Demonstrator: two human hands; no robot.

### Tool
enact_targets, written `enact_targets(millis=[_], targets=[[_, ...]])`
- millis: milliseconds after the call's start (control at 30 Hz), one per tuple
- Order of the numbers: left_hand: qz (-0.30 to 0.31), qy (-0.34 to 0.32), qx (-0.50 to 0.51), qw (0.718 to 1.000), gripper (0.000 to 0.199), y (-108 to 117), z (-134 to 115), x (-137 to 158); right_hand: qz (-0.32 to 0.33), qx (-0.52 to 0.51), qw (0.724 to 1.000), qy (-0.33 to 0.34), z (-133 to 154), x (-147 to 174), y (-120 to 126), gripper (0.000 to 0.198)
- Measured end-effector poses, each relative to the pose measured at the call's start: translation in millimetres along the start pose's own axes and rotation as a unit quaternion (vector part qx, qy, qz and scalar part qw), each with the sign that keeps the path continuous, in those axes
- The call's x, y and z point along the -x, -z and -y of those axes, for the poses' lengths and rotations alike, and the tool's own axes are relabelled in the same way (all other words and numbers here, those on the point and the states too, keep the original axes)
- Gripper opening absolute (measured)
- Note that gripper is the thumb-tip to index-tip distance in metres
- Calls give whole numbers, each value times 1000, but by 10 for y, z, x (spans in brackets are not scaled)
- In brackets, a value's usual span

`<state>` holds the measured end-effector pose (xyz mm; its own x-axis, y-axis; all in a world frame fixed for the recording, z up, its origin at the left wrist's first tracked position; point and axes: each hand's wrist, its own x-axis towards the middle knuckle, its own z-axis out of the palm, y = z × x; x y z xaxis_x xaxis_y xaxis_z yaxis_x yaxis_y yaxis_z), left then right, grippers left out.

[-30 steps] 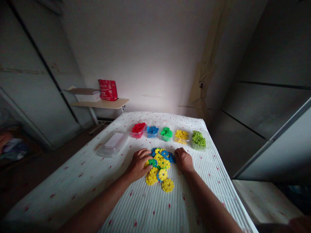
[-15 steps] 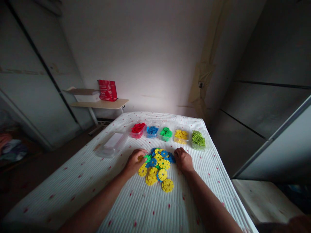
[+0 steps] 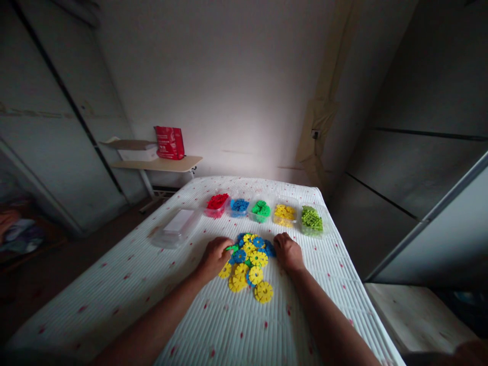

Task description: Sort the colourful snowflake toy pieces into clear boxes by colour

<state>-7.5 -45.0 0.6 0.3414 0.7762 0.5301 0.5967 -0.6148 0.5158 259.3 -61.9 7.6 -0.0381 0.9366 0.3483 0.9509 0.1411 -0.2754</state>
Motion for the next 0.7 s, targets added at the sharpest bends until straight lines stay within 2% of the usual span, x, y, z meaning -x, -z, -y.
enact_targets(millis=[100,233,467,700], targets=[[2,-34,-13,999,19,-10,11,7,-1,1,1000,-4,21,6,16,22],[-8,-35,-7,999,22,-5,23,20,3,7,1000,-1,30,6,26,23],[-7,-65,-1,998,7,49,-18,28,-3,-4,1000,6,-2,0,-6,22],[9,-74,-3,997,9,45,-41,29,-6,-5,1000,6,-23,3,-29,24]])
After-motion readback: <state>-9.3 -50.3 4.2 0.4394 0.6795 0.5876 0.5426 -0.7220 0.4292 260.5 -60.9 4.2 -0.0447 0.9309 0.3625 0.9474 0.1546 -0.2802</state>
